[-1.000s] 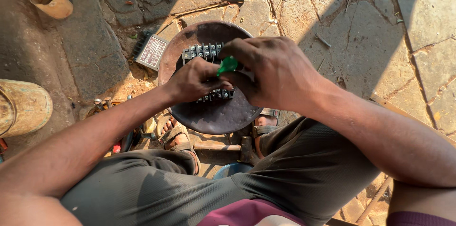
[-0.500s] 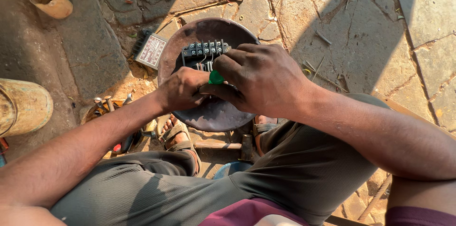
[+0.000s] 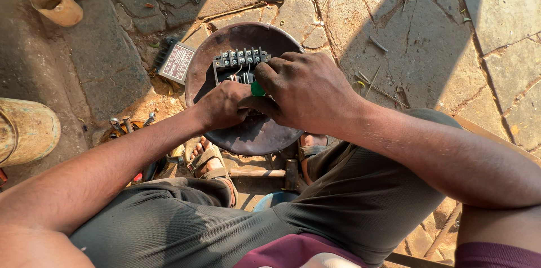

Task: The person uses a screwdriver to tighten screws on a black electrical component placed on a metal stool. They manipulate wires and small green connectors while seated outdoors on a paved surface.

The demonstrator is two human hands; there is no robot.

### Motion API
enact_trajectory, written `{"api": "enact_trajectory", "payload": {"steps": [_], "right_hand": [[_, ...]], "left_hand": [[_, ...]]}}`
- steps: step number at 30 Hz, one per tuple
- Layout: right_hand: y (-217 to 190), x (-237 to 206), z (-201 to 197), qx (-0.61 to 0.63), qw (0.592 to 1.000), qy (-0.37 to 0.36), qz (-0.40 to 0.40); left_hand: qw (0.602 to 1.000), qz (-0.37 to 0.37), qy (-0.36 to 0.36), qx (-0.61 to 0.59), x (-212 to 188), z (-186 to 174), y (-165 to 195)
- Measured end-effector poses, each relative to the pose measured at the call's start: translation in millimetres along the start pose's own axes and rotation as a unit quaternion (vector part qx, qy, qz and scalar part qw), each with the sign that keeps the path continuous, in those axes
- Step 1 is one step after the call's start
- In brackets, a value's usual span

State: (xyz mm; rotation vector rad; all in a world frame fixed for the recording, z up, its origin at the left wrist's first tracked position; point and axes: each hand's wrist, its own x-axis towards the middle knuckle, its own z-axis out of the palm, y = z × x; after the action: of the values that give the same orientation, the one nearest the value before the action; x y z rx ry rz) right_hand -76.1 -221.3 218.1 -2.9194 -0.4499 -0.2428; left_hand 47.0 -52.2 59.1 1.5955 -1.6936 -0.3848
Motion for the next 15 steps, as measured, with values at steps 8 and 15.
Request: {"api": "enact_trajectory", "payload": {"steps": [8, 15], "right_hand": [[0.0, 7.4, 0.6, -0.061, 0.995, -0.058, 0.043], [1.3, 5.9, 1.8, -0.048, 0.983, -0.146, 0.103]], "left_hand": [[0.997, -0.01, -0.003, -0.074, 3.7, -6.7, 6.8], [0.995, -0.013, 0.011, -0.095, 2.3, -2.4, 3.5]]}}
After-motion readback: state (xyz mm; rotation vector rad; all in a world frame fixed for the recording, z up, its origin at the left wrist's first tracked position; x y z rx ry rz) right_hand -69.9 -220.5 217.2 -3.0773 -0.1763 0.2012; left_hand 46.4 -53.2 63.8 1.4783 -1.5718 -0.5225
